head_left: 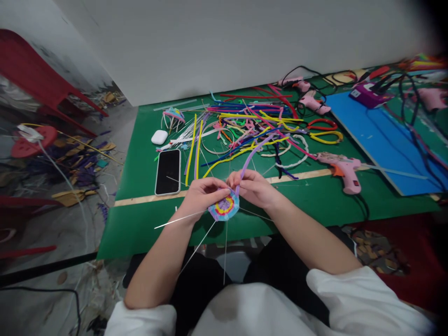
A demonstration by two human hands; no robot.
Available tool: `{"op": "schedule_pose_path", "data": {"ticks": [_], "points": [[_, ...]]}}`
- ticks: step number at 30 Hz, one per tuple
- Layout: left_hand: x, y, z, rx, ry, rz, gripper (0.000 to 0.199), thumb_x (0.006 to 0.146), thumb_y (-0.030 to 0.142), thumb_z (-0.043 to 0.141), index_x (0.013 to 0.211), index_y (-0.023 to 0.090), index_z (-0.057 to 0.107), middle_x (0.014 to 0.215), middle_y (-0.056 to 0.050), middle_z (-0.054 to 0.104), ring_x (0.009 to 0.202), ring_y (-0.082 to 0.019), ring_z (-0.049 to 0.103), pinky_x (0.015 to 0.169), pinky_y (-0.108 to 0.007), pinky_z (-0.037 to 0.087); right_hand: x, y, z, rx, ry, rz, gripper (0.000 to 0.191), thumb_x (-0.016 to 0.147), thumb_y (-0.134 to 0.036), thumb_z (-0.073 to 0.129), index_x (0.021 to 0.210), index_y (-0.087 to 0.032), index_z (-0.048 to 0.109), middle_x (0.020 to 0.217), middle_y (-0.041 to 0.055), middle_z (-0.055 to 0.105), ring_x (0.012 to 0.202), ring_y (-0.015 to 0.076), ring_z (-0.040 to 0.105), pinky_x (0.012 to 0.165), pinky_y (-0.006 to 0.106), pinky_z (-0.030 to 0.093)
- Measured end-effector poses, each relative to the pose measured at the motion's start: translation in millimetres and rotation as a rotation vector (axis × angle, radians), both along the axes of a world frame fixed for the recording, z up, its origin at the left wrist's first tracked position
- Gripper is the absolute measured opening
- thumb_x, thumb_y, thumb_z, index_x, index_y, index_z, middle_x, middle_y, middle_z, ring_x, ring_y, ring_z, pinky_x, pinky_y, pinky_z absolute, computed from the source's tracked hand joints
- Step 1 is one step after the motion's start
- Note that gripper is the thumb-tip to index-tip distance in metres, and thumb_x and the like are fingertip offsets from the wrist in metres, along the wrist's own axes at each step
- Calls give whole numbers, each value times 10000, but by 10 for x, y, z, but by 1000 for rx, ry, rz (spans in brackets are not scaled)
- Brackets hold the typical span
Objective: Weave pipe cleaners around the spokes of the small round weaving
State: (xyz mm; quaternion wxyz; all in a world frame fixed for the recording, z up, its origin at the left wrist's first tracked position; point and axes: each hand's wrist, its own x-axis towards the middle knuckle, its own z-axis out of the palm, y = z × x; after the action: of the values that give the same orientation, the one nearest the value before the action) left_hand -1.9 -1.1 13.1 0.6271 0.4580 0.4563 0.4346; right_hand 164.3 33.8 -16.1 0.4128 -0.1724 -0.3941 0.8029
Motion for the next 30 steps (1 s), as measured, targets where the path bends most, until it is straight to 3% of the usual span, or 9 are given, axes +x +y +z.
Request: {"op": "schedule_pose_path", "data": {"ticks": [8, 16, 24, 30], "points": [[-8, 47, -34, 63, 33, 212, 192, 579, 286, 773, 681, 160, 671, 656, -11, 662, 581, -104, 597, 568, -214, 494, -52, 7, -22, -148, -70, -27, 188, 666, -299, 723, 753, -187, 600, 712, -21, 602, 649, 92, 573, 640, 241, 490], [14, 67, -64, 5, -17, 203, 194, 563, 277, 784, 672, 160, 674, 622, 3, 638, 557, -85, 570, 550, -196, 466, -70, -11, -41, -18, -50, -115, 244, 550, -270, 802, 719, -203, 640, 751, -27, 629, 670, 95, 589, 659, 254, 497], [39, 68, -73, -17, -59, 213, 167, 579, 263, 782, 661, 163, 677, 609, 10, 633, 555, -71, 569, 546, -174, 461, -84, -12, -96, 145, -87, -224, 135, 613, -224, 768, 695, -206, 663, 726, -24, 635, 710, 104, 601, 667, 258, 495], [35, 50, -69, 164, 176, 317, 159, 630, 288, 744, 708, 162, 688, 655, -2, 660, 593, -100, 597, 574, -196, 490, -84, -8, -61, 187, -208, -353, 116, 634, -225, 752, 672, -191, 648, 683, -25, 644, 642, 92, 590, 616, 235, 477]]}}
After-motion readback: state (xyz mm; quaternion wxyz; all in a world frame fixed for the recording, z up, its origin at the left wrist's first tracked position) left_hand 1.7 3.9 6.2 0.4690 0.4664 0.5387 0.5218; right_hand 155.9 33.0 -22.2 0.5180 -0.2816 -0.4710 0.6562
